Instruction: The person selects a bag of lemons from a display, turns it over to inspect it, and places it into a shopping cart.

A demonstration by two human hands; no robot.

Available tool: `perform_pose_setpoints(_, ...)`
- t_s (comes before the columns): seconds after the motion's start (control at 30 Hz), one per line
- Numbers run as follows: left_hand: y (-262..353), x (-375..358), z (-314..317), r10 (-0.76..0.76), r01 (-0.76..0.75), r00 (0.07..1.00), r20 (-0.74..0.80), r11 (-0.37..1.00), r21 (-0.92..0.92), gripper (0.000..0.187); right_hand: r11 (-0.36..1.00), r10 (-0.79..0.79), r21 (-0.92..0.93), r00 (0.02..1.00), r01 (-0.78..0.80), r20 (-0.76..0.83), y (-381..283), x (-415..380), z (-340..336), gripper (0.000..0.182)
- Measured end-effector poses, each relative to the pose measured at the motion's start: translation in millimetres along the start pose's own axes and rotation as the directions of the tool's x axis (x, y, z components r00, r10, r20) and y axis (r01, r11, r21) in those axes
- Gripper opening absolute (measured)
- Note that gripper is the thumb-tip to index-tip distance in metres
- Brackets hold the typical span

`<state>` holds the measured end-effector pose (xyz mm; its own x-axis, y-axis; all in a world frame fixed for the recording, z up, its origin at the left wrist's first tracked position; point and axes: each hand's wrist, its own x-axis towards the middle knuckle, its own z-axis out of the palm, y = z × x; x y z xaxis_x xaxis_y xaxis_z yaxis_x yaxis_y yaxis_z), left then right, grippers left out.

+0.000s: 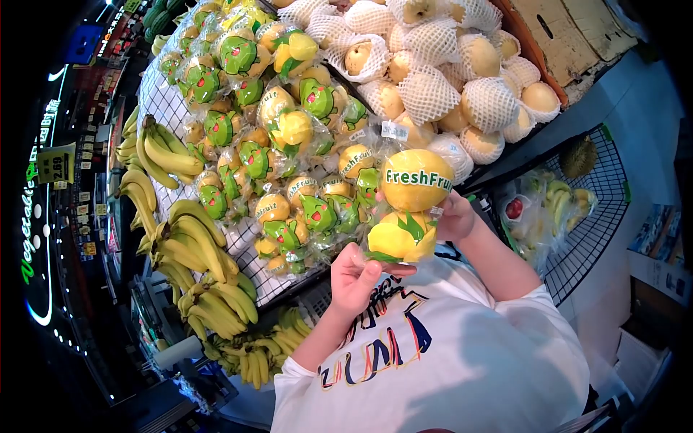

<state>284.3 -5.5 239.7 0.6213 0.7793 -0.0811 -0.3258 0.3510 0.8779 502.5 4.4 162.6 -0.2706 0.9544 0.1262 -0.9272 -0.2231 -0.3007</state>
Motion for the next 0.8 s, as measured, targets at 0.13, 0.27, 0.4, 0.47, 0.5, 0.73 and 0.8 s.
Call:
perform_pose_setpoints(0.13,3,2,5,-0.072,0.072,0.997,-0.012,0.997,0.023,0.022,0.997,0.028,0.071,1.0,-0.027,-0.006,5,0,-7,0.095)
perform_pose_setpoints(0.27,2,3,4,-0.107,0.107,0.994,-0.017,0.994,0.006,0.021,0.999,0.035,0.008,0.999,-0.035,0.012,-2,0,0,0.096)
perform_pose_setpoints(0.4,-5,2,-9,-0.118,0.118,0.993,-0.006,0.984,0.135,0.025,0.999,0.032,-0.038,0.999,-0.033,-0.038,-5,-5,2,0.095)
perform_pose_setpoints(0.47,-5,4,-7,-0.128,0.131,0.991,-0.031,0.98,0.152,0.029,0.999,0.024,-0.041,1.0,-0.025,-0.015,-14,-4,16,0.091)
perform_pose_setpoints(0.5,-4,5,-6,-0.164,0.17,0.985,-0.05,0.969,0.179,0.03,0.997,0.004,-0.074,0.999,-0.007,-0.035,-16,-5,20,0.092)
perform_pose_setpoints(0.73,2,12,4,-0.326,0.35,0.933,-0.154,0.921,0.172,0.03,0.982,-0.044,-0.187,0.995,0.027,-0.087,-21,-3,24,0.091)
perform_pose_setpoints(0.8,-4,13,2,-0.264,0.306,0.939,-0.22,0.934,0.185,0.047,0.985,-0.042,-0.172,0.994,0.024,-0.099,-20,-3,28,0.088)
